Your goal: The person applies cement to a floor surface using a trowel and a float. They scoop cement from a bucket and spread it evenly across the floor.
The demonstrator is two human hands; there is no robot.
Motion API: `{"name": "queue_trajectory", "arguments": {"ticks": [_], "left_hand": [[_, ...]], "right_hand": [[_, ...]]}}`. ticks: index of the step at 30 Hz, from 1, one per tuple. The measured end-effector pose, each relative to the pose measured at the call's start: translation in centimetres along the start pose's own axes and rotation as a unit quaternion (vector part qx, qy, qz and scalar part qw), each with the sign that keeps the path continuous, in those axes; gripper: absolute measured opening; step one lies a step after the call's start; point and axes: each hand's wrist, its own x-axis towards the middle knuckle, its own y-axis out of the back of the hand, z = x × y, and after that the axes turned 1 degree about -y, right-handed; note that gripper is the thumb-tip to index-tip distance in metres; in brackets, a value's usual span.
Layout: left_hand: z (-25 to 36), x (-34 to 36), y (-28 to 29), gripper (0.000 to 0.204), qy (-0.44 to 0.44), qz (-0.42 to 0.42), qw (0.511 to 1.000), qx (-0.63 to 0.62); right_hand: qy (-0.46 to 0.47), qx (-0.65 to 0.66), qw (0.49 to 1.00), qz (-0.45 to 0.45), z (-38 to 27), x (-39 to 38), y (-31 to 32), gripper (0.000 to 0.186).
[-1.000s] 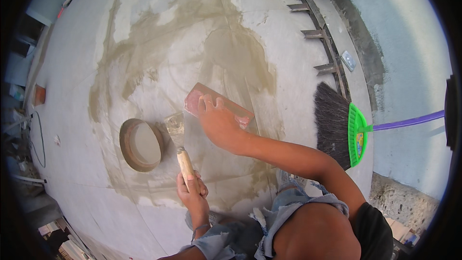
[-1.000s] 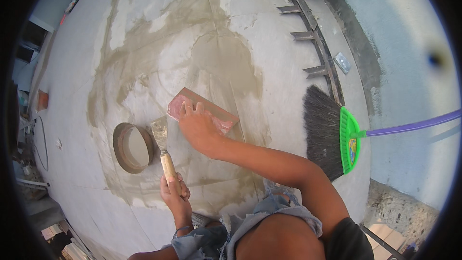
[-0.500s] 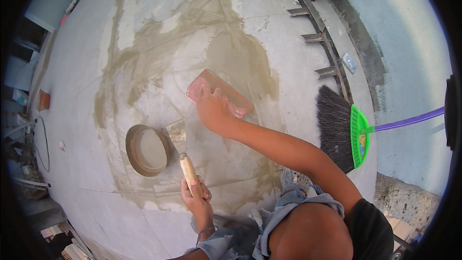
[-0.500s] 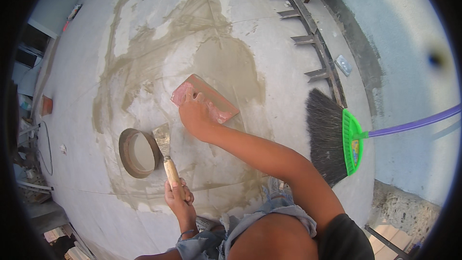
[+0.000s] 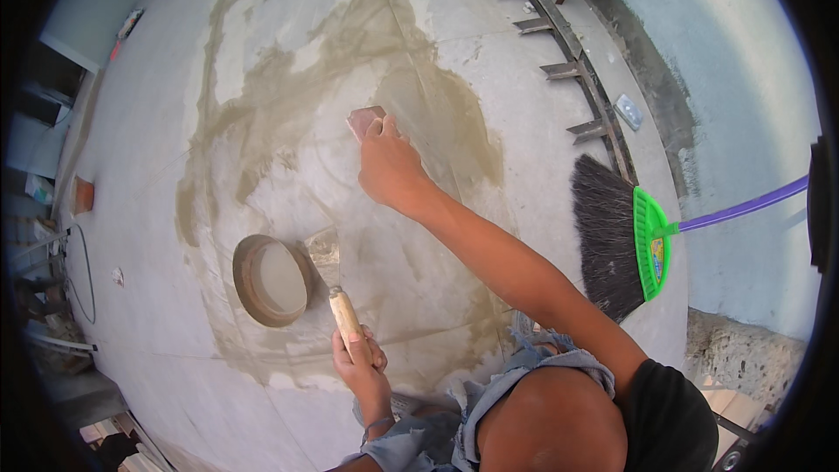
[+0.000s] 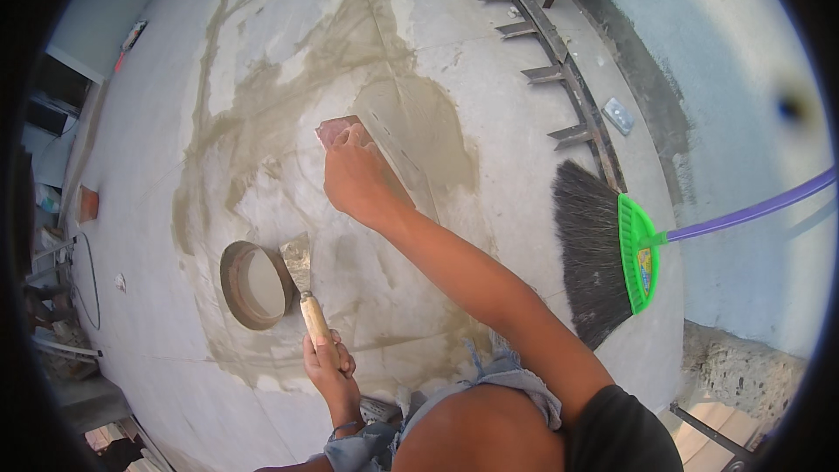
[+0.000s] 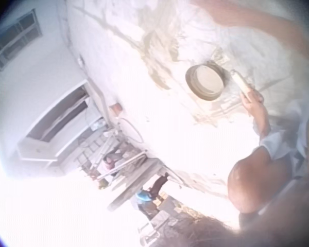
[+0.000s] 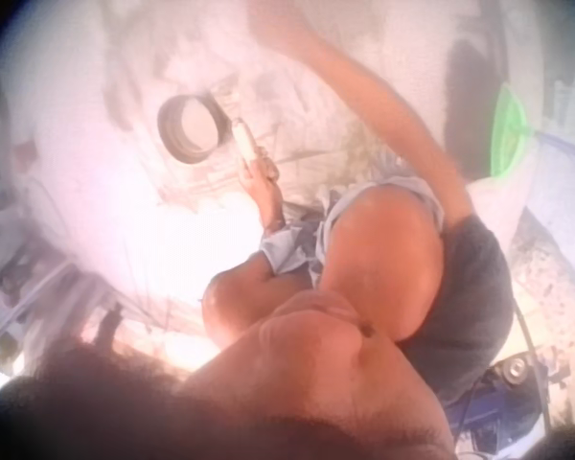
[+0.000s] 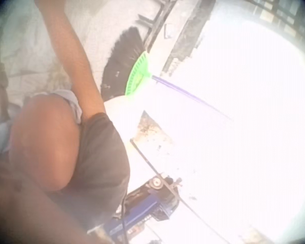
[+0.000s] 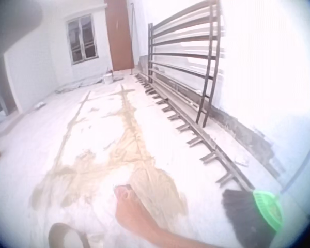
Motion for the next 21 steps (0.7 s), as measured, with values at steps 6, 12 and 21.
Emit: {"name": "queue_trajectory", "arguments": {"ticks": [6, 12, 21], "left_hand": [[1.0, -0.1, 1.1, 0.024, 0.005, 0.009, 1.0, 0.023], [0.7, 0.1, 0.9, 0.027, -0.007, 0.0, 1.0, 0.024], [1.6, -0.1, 0.5, 0.022, 0.013, -0.002, 0.998, 0.054]], "right_hand": [[-0.007, 0.066, 0.998, -0.01, 0.5, -7.6, -2.1, 0.069], [-0.02, 0.172, 0.98, -0.1, 2.1, -12.4, -1.3, 0.06], [-0.06, 0.306, 0.946, -0.086, 6.6, -15.2, -3.1, 0.038]]}}
